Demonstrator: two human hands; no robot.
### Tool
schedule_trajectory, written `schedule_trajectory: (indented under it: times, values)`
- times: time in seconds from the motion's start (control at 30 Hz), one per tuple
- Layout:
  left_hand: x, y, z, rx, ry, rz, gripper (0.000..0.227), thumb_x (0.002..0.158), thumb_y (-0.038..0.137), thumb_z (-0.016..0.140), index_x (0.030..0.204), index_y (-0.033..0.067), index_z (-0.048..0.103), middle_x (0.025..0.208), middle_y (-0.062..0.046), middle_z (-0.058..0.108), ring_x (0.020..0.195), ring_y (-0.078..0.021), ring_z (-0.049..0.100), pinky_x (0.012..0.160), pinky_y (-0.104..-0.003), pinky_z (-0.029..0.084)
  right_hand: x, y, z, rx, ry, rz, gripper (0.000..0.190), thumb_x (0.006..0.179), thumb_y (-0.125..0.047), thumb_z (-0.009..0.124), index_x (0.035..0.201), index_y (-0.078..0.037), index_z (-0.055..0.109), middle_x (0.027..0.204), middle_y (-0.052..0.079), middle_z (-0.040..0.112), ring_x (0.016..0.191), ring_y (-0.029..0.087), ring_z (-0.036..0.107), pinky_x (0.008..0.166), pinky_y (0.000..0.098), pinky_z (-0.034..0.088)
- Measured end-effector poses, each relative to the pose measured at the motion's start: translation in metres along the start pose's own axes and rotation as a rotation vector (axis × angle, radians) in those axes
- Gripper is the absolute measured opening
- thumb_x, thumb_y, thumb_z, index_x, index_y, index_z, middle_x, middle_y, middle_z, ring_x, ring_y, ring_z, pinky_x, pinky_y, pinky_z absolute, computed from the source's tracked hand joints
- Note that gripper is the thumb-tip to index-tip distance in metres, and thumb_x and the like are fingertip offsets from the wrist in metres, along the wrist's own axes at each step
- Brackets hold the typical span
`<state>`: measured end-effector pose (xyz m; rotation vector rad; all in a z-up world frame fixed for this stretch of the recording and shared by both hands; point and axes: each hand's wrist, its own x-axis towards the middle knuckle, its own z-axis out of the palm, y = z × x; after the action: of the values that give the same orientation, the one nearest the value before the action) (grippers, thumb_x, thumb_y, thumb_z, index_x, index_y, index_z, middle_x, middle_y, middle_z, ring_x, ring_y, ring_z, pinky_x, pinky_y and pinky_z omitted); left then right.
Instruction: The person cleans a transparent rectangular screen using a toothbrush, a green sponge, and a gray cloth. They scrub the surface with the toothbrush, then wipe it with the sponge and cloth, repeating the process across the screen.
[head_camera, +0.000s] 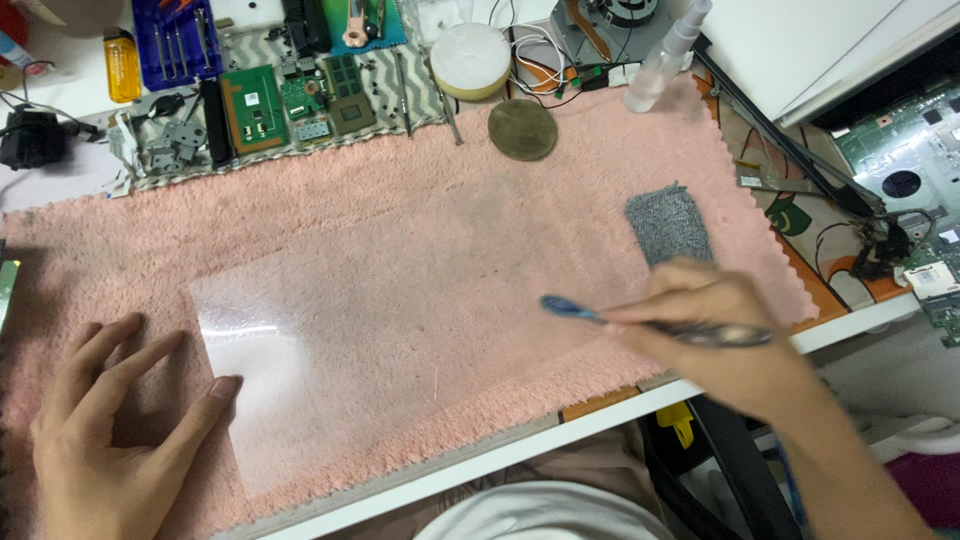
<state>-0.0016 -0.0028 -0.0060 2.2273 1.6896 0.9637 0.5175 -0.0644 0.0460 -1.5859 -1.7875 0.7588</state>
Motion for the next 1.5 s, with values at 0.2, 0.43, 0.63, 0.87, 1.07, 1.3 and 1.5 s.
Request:
schedule_trajectory:
  times: [0.2,0.43,0.63,0.87,1.07,1.3,1.5]
  values:
    - [-0.003,-0.008,0.002,0.034,0.008,0.012,0.065,0.09,0.021,0.101,0.15,0.0033,0.082,0.167,-0.026,0.073,0.171,-0.0492,0.063,0.142,-0.06,0.05,-0.014,0.01,-0.025,-0.156,-0.123,0.06,0.027,0.082,-0.031,0.099,0.109,-0.028,0.102,0.066,-0.008,0.074,0.07,0.01,0.061,0.074,0.03,0.046]
    - [-0.004,-0.011,0.004,0.011,0.017,0.005,0.063,0.092,0.018,0.101,0.15,0.0006,0.083,0.167,-0.03,0.073,0.171,-0.0488,0.063,0.145,-0.058,0.049,-0.008,0.004,-0.001,-0.065,0.017,0.032,0.028,0.086,-0.011,0.096,0.114,-0.018,0.096,0.08,-0.002,0.079,0.077,0.011,0.065,0.064,0.0246,0.052]
    - [-0.004,-0.01,0.003,0.027,0.027,0.021,0.064,0.09,0.019,0.102,0.148,-0.0011,0.083,0.167,-0.029,0.074,0.171,-0.0514,0.064,0.143,-0.06,0.052,-0.011,0.013,-0.022,-0.122,-0.103,0.022,0.03,0.083,-0.024,0.099,0.113,-0.026,0.1,0.07,-0.008,0.075,0.072,0.01,0.059,0.07,0.029,0.045]
    - [0.0,-0.003,0.001,0.022,0.01,-0.007,0.064,0.089,0.021,0.101,0.148,0.0029,0.083,0.166,-0.026,0.073,0.171,-0.048,0.062,0.144,-0.059,0.048,0.001,-0.001,0.007,-0.065,-0.04,-0.008,0.023,0.09,-0.015,0.094,0.112,-0.019,0.098,0.074,-0.005,0.065,0.078,0.012,0.057,0.074,0.0263,0.045]
    - [-0.001,-0.003,0.001,0.019,0.007,-0.014,0.064,0.089,0.022,0.1,0.148,0.0043,0.083,0.165,-0.025,0.072,0.17,-0.0481,0.062,0.143,-0.059,0.048,0.005,0.005,-0.01,-0.097,0.007,0.187,0.031,0.086,-0.013,0.097,0.116,-0.019,0.098,0.073,-0.003,0.074,0.074,0.012,0.063,0.065,0.0258,0.048]
    - [-0.003,-0.007,0.005,0.042,0.046,0.019,0.064,0.089,0.025,0.1,0.147,0.0043,0.084,0.165,-0.023,0.074,0.17,-0.0474,0.064,0.142,-0.059,0.05,0.007,-0.009,0.008,-0.011,-0.096,0.075,0.025,0.091,-0.017,0.095,0.114,-0.019,0.102,0.069,-0.006,0.049,0.077,0.012,0.055,0.068,0.0271,0.041]
    - [-0.002,-0.004,0.005,0.035,0.034,-0.038,0.063,0.085,0.027,0.099,0.142,0.0046,0.084,0.165,-0.022,0.074,0.169,-0.0447,0.061,0.141,-0.059,0.046,0.021,0.011,-0.006,-0.029,0.101,0.241,0.03,0.087,-0.01,0.098,0.116,-0.018,0.099,0.072,-0.001,0.067,0.071,0.012,0.058,0.063,0.0268,0.038]
